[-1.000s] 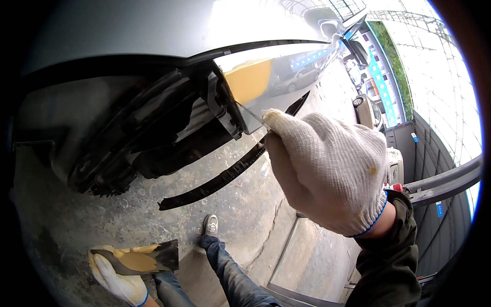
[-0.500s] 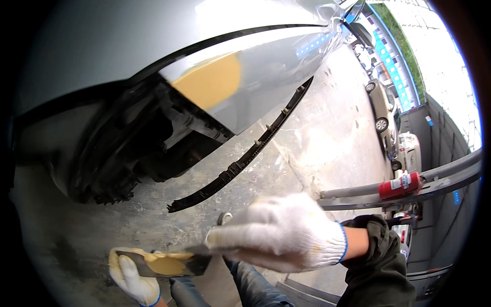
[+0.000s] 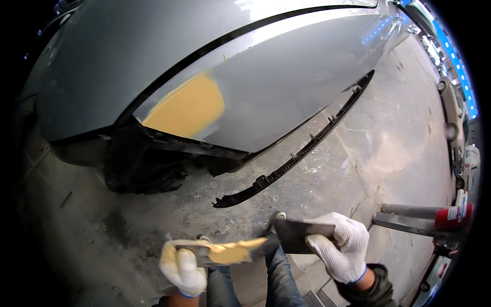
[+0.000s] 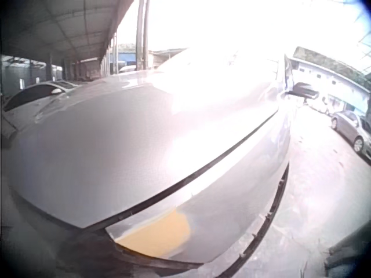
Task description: The person applies yellow body filler to a damaged area on a silver car bumper using a metal spreader. They repeatedly mix the filler on the spreader and apply it to the damaged section, smoothing the surface.
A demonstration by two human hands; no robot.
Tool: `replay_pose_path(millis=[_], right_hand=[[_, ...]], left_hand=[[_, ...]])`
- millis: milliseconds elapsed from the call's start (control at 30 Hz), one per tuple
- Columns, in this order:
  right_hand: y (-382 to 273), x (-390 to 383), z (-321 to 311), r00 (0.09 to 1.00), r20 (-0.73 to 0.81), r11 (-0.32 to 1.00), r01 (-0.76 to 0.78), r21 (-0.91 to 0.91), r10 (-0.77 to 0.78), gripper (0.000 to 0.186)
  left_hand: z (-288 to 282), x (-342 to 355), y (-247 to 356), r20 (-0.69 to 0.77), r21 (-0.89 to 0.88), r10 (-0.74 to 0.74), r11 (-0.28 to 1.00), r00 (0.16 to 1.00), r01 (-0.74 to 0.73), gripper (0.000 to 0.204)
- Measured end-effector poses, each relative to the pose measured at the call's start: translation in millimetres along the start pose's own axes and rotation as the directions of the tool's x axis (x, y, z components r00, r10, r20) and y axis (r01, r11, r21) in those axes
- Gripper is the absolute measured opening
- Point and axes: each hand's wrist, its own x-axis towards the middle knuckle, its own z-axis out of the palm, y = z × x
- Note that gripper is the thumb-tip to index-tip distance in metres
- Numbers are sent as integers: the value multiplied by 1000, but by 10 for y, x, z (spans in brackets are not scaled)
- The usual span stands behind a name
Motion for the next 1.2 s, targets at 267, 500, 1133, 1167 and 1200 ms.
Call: replay_pose_path(millis=[267,500,1133,1167,1200], right_hand=[[-154,-547,864,948,-55,918,-290,270,315,14],[-618,-927,1723,784,-167,613,-313,725,598,12],[-1583,-422,3955,400,-149,201,-91,975,904,13],[-1655,-375,4123,355,-154,175,-29,984,922,13],[-1683,-352,4332,315,-162,159,34,987,935,13]], left_hand=[[-87,-285,305,26,-11,-7,1000,1000,7,37],[-876,-147,699,426,347,156,881,891,-320,33],[-2438,1268,186,870,208,-103,963,483,-169,51],[-2559,1361,146,892,218,-122,959,435,-178,50],[-2687,1440,98,910,227,-140,956,391,-187,50]])
